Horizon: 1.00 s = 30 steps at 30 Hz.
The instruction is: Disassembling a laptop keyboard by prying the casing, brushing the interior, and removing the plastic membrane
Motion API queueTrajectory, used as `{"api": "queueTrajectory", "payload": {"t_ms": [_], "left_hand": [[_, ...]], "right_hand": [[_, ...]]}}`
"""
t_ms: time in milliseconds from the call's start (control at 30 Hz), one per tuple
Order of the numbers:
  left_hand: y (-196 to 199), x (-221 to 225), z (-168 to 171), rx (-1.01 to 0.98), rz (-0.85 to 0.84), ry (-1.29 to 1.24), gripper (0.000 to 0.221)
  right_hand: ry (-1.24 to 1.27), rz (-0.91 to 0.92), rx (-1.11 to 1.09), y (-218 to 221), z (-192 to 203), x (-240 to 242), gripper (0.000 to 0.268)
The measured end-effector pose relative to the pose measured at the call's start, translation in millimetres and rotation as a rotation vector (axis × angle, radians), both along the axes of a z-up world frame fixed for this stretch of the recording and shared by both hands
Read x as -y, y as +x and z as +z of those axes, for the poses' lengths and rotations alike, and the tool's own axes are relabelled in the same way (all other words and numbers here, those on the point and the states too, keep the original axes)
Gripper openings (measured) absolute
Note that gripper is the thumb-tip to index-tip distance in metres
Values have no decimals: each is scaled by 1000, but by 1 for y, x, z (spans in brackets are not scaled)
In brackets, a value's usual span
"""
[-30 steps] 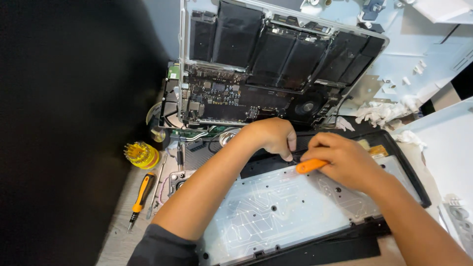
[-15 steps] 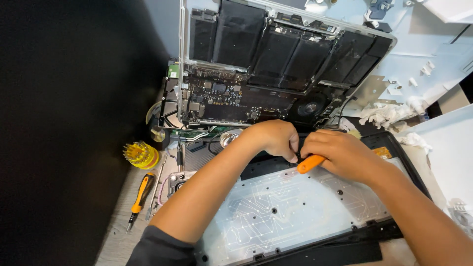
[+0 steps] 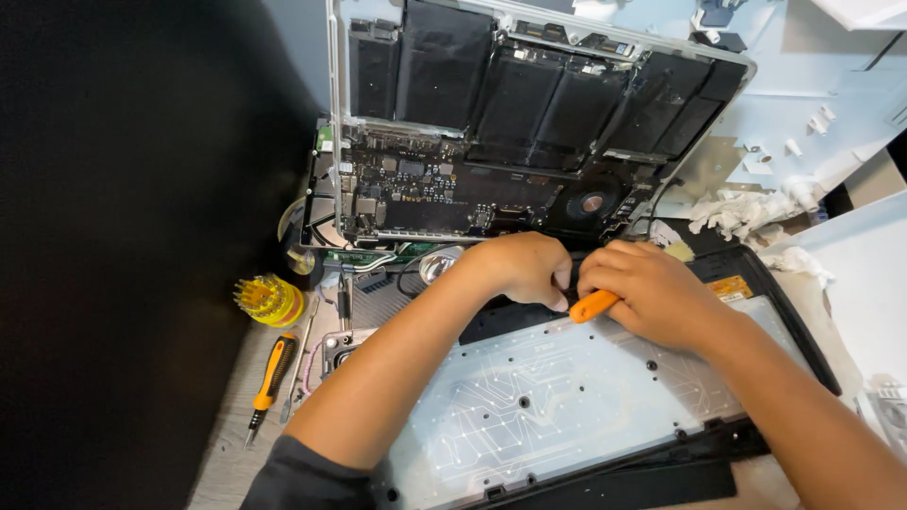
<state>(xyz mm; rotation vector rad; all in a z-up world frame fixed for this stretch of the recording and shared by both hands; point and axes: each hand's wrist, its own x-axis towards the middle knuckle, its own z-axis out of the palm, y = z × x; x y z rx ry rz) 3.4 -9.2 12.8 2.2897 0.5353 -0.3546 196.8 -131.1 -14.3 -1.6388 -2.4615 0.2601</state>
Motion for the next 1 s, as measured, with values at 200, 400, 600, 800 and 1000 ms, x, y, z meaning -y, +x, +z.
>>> {"api": "queueTrajectory", "payload": {"t_ms": [200, 400, 600, 800, 1000], "left_hand": [[1, 0, 1, -9, 18, 2, 41], [1, 2, 0, -5, 30, -5, 39], [4, -1, -7, 5, 42, -16, 36], [-1, -3, -6, -4, 42, 10, 28], [-1, -2, -1, -40, 38, 17, 41]], "right_hand": [[74, -6, 18, -3, -3, 3, 9], [-16, 9, -19, -13, 19, 2, 13], [-82, -56, -93, -20, 20, -4, 19], [-297, -109, -174, -16, 22, -24, 31], [-568, -234, -287, -14, 29, -43, 24]]}}
